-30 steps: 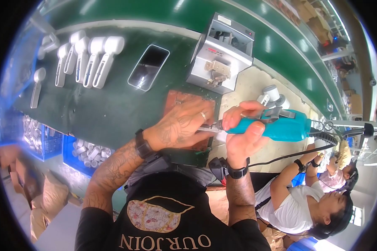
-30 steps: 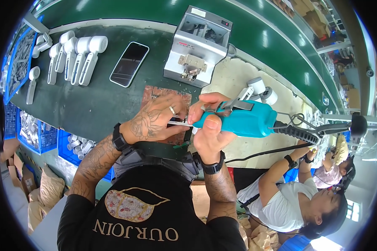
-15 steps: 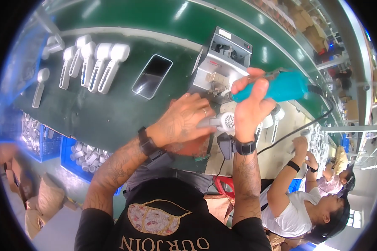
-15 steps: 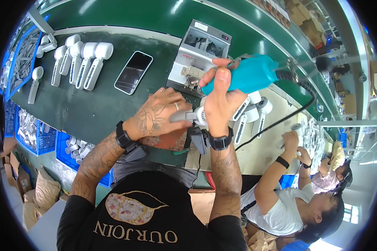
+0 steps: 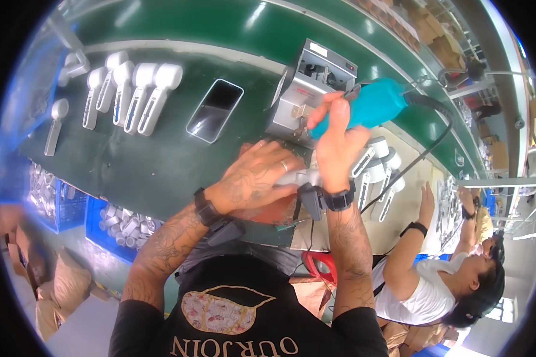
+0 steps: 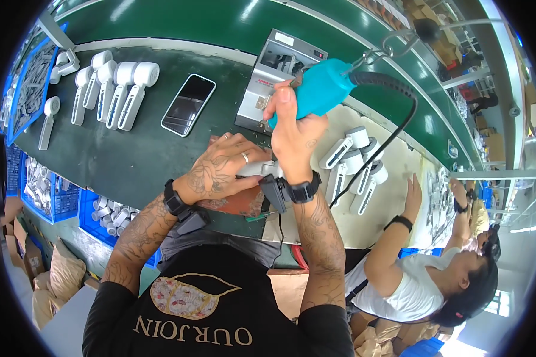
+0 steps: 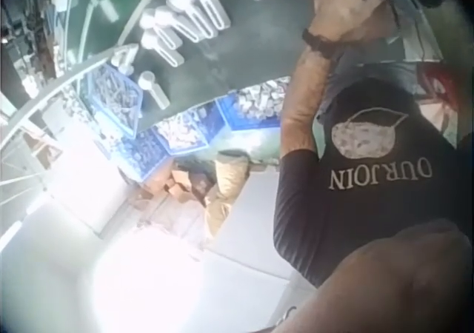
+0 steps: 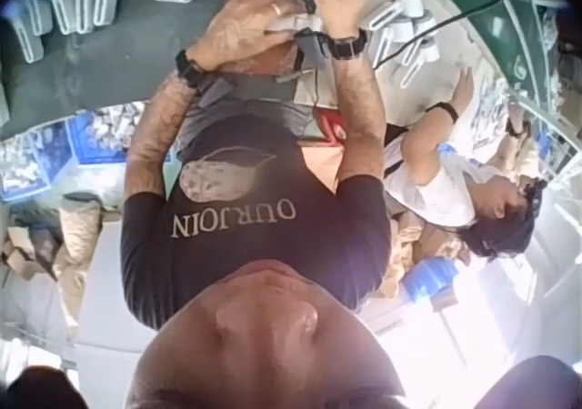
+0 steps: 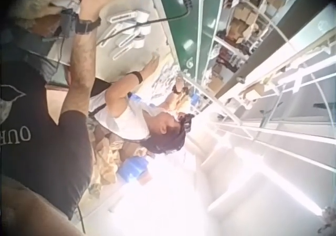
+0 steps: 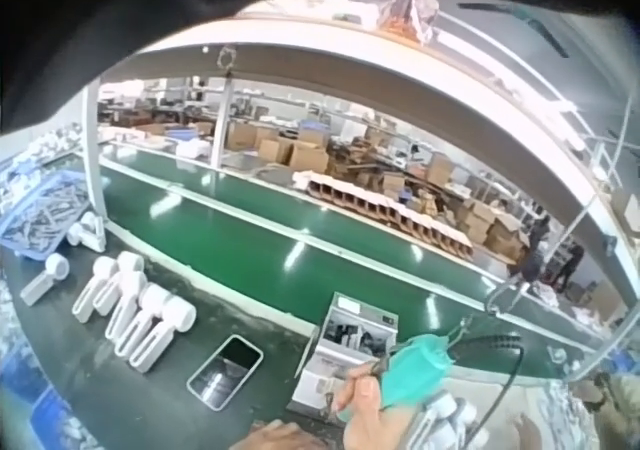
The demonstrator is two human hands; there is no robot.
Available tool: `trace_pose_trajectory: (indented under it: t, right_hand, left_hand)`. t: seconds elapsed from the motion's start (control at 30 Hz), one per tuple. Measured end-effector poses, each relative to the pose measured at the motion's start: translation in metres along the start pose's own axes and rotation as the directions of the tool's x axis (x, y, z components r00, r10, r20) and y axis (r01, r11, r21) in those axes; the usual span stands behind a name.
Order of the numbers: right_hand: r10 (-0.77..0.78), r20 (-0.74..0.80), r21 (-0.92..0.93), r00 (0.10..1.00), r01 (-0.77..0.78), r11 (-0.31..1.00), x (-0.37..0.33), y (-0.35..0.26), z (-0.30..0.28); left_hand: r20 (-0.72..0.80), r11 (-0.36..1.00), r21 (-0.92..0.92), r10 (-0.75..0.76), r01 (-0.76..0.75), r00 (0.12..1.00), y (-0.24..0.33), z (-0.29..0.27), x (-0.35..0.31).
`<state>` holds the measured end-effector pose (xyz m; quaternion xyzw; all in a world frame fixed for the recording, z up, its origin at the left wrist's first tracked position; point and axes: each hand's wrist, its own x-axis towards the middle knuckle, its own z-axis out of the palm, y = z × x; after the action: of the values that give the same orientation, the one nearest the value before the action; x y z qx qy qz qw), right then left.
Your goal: The person picks up a handheld fan, uses a power screwdriver to drive a screw into the handle, and places it on the workbench. This process is repeated for several fans before the person moves a phone and reaches into a blue bin.
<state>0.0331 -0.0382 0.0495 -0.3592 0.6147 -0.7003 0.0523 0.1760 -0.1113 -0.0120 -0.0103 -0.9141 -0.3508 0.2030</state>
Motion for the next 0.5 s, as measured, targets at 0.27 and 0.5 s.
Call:
trace_pose_trajectory:
  t: [0.27,0.5]
  right_hand:
    - [0.091,-0.010,0.057,0.996,-0.090,0.994,-0.041,-0.018,-0.035]
    - [0.083,0.025,0.069,0.996,-0.085,0.994,-0.047,-0.010,-0.041]
  left_hand:
    - [-0.026,1.000,0.011,-0.005,0.005,1.000,0.002,0.004,0.000]
    - [0.008,0.999,-0.027,0.018,-0.018,1.000,0.003,0.003,0.003]
